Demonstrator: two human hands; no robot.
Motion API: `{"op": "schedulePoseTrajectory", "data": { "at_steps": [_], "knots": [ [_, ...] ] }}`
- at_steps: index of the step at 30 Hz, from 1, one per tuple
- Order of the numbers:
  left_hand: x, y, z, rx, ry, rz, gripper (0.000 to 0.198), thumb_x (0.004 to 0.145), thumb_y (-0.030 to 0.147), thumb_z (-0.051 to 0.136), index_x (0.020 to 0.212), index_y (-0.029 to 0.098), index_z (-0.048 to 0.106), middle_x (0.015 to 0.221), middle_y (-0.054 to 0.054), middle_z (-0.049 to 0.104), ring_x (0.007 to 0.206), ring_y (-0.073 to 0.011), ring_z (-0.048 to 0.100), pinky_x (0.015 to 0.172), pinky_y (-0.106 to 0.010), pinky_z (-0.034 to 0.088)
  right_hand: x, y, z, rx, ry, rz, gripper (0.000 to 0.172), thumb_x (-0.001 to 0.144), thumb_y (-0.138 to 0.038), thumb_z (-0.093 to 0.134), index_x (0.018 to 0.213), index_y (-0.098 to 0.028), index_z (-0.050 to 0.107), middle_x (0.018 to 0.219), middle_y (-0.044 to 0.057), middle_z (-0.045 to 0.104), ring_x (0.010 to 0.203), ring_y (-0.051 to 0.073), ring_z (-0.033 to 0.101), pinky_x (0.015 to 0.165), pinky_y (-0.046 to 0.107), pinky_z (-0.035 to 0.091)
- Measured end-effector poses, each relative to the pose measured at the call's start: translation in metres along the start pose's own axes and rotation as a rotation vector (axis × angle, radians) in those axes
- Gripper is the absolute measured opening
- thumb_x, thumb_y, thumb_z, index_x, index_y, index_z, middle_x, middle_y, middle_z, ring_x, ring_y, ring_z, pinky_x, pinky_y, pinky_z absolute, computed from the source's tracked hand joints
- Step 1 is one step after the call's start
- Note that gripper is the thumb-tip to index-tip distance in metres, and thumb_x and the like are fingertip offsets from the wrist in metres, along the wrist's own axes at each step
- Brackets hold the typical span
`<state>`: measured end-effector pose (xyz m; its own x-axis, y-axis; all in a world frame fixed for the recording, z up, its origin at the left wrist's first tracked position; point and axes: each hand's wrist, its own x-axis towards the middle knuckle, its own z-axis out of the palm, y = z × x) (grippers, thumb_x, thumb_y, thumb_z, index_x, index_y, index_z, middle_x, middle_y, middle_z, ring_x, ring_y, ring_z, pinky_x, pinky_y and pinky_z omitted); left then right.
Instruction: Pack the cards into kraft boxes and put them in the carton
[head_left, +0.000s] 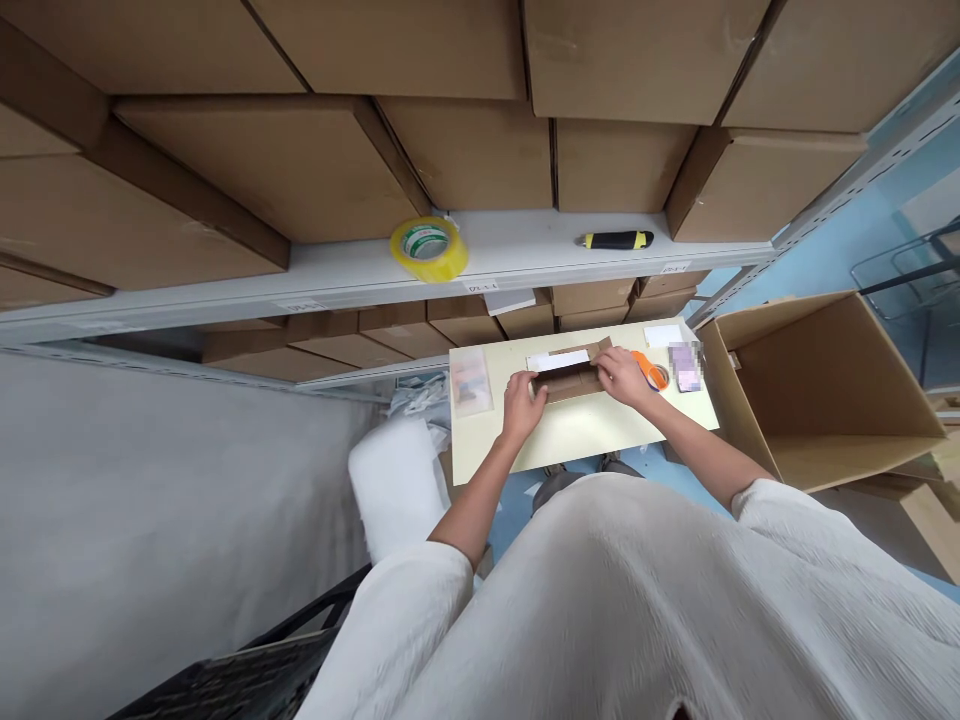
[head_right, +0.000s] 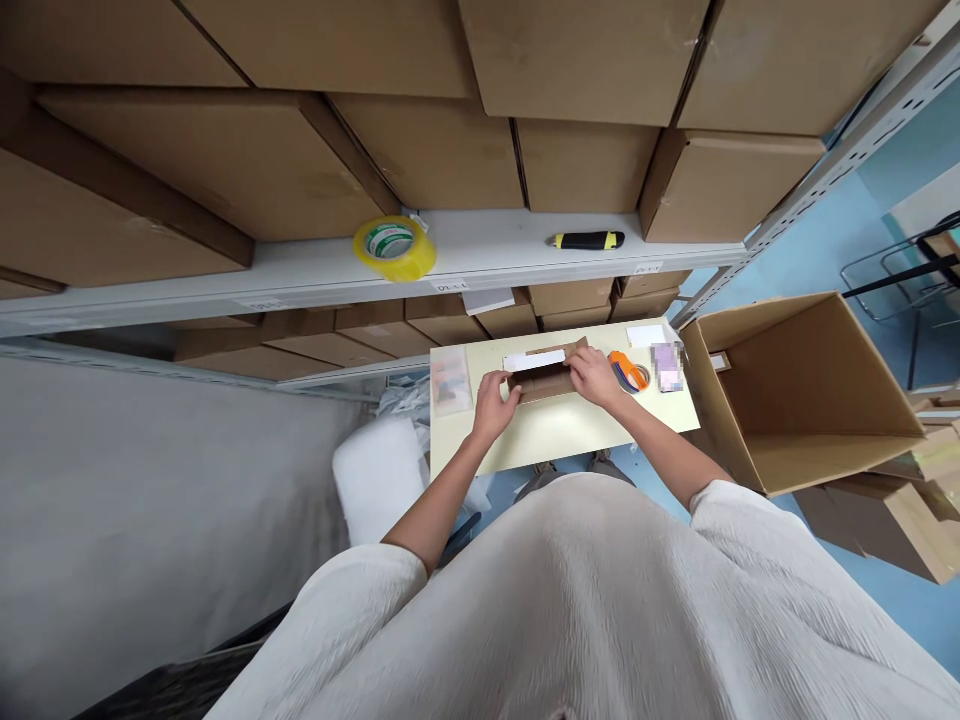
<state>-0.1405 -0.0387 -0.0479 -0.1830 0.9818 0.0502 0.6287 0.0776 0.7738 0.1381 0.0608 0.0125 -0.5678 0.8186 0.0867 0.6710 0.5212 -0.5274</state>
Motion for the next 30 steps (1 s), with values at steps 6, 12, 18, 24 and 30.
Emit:
{"op": "schedulePoseTrajectory", "data": {
  "at_steps": [6,12,18,24,30],
  "knots": [
    [-0.008,-0.009,0.006,0.158,-0.119,0.035,0.053,0.095,0.031,0.068,0.146,0.020,0.055,0.150,-0.020,0.060,0.142,-0.0393,0.058,0.114,-0.058,0.052,-0.001,0.004,0.007,-0.200,-0.255,-0.006,0.037,0.103,-0.017,0.050,0.128,-0.017,0.077,0.135,0.017,0.071,0.125,0.036,0.061,0.107,0.051,0.048],
    [-0.015,-0.020,0.005,0.213,-0.162,0.118,0.037,0.098,0.031,0.065,0.134,0.022,0.066,0.159,-0.019,0.055,0.142,-0.0380,0.061,0.118,-0.057,0.051,-0.011,0.014,0.009,-0.244,-0.297,-0.032,0.063,0.102,-0.021,0.051,0.164,-0.019,0.054,0.173,0.017,0.044,0.144,0.040,0.051,0.114,0.058,0.047],
    [-0.012,-0.020,0.003,0.239,-0.184,0.142,0.016,0.100,0.031,0.064,0.111,0.022,0.072,0.160,-0.017,0.054,0.138,-0.0372,0.064,0.115,-0.054,0.055,0.015,0.017,0.005,-0.225,-0.346,-0.003,0.093,0.101,-0.044,0.063,0.181,-0.029,0.017,0.188,0.013,0.004,0.157,0.047,0.037,0.116,0.065,0.047],
    [-0.010,-0.019,0.001,0.221,-0.191,0.122,0.015,0.098,0.030,0.066,0.110,0.022,0.071,0.159,-0.017,0.055,0.138,-0.0364,0.064,0.115,-0.054,0.055,0.043,0.027,0.014,-0.223,-0.470,0.056,0.129,0.085,-0.061,0.083,0.181,-0.037,0.001,0.188,0.011,-0.008,0.164,0.050,0.021,0.122,0.072,0.037],
    [-0.011,-0.016,0.004,0.136,-0.173,0.075,0.015,0.096,0.028,0.068,0.109,0.023,0.070,0.158,-0.017,0.056,0.143,-0.0380,0.059,0.117,-0.059,0.052,0.054,0.036,0.023,-0.205,-0.529,0.072,0.132,0.078,-0.054,0.091,0.180,-0.036,0.010,0.187,0.015,0.004,0.164,0.049,0.019,0.121,0.072,0.039]
  ]
}}
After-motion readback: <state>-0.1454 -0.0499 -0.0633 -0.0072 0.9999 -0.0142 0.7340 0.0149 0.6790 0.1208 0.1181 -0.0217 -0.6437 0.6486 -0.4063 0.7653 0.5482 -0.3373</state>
